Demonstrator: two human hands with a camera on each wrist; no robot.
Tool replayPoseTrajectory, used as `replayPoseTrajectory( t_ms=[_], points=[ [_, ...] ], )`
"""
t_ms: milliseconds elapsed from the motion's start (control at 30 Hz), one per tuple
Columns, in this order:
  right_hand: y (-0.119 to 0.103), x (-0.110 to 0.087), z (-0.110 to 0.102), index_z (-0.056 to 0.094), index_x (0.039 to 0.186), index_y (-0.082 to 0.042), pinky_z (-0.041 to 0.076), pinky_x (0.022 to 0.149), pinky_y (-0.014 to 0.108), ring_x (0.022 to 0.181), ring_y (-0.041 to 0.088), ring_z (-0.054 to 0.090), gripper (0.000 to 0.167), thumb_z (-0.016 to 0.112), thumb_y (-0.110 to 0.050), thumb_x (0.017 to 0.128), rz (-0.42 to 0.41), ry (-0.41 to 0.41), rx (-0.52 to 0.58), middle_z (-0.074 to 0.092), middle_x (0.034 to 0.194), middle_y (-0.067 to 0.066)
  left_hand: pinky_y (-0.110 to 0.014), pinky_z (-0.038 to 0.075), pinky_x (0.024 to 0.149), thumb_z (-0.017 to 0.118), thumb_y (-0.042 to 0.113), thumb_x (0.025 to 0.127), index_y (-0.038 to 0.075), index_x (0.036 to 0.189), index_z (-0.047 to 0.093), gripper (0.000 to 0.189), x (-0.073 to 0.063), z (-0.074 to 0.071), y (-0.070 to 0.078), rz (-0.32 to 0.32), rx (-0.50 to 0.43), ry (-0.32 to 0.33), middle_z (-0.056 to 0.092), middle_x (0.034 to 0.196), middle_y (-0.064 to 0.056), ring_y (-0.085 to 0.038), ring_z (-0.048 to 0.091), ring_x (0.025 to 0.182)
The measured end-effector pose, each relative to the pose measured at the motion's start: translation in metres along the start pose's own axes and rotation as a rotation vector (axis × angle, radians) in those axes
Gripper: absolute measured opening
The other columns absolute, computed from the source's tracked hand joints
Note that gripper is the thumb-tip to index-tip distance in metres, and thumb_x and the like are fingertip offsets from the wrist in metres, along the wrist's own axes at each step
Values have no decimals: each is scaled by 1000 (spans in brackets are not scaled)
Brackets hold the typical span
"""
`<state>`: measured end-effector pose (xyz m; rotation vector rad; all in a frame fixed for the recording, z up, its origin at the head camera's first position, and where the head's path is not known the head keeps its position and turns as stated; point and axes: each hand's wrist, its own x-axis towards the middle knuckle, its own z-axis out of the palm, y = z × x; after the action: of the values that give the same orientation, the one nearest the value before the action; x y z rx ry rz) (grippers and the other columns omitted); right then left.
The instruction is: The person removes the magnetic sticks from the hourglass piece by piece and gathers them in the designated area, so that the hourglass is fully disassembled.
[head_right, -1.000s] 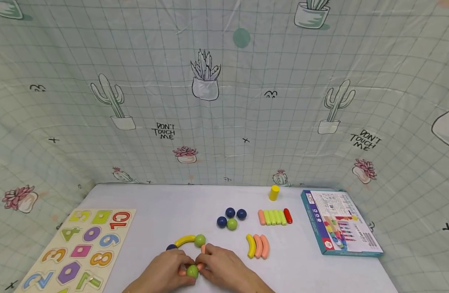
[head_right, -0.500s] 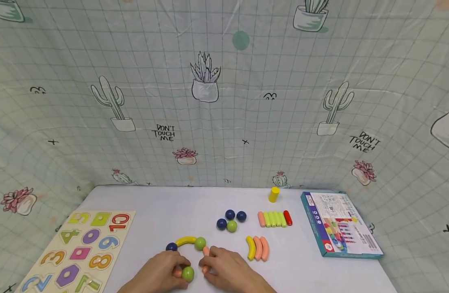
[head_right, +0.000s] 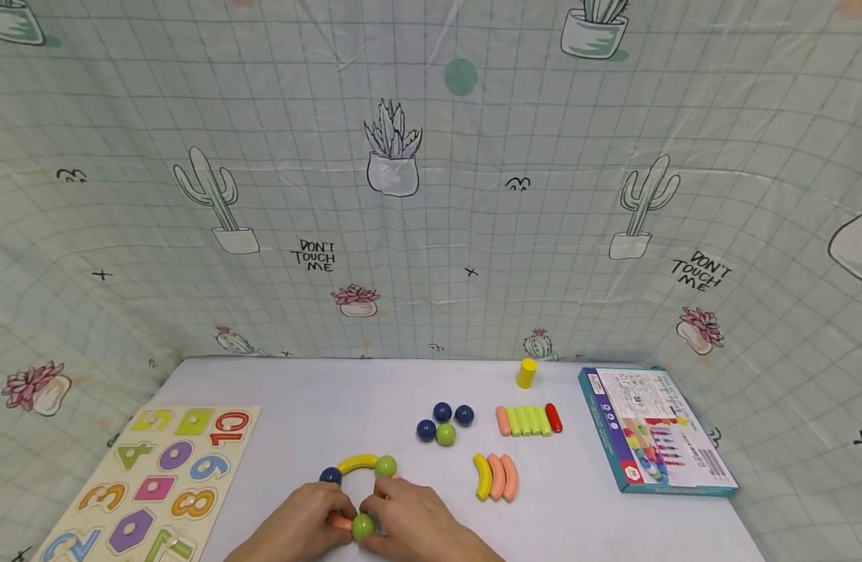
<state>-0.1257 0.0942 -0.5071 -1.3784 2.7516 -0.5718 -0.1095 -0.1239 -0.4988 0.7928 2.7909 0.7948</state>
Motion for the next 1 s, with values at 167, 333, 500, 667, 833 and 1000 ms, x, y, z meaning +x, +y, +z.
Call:
replayPoseTrajectory(
  t_ms=[167,333,500,667,833,1000],
  points=[
    [0,0,2,72,111,-21,36,64,6,79,-7,43,33,75,-46,89,-35,22,-59,53,95,-17,-17,41,60,88,18,77,15,84,79,12,0,1,-2,7,-24,0,60,77,17,5,46,67],
    [0,-3,0,72,111,-21,38,66,7,83,-6,45,32,74,-45,90,-24,-11,-25,55,97,-17,-18,41,61,86,17,78,16,85,78,10,0,1,-3,4,-30,2,60,78,17,5,46,68],
    [-1,-8,-8,72,110,-24,43,67,11,82,-7,46,30,74,-46,90,70,-28,61,53,97,-19,-19,42,63,86,17,79,16,86,78,10,0,-2,-2,-21,-27,-20,61,80,17,4,47,69],
    [8,-10,-22,70,109,-26,44,67,16,76,-6,47,30,76,-46,87,205,-9,100,53,91,-19,-19,41,63,85,18,80,18,86,77,9,2,-4,0,-47,-21,-59,60,80,18,3,46,69],
    [27,-14,-32,69,112,-27,45,68,21,78,0,51,32,78,-43,85,329,4,156,56,90,-18,-19,41,62,85,17,81,18,85,77,9,3,-3,0,-63,-23,-76,58,78,18,3,45,67],
    [45,-16,-36,68,113,-25,44,66,24,77,4,51,34,78,-40,85,406,25,145,57,89,-17,-20,40,60,84,17,81,18,84,77,8,5,-3,0,-102,-43,-88,55,75,17,1,44,66]
  ],
)
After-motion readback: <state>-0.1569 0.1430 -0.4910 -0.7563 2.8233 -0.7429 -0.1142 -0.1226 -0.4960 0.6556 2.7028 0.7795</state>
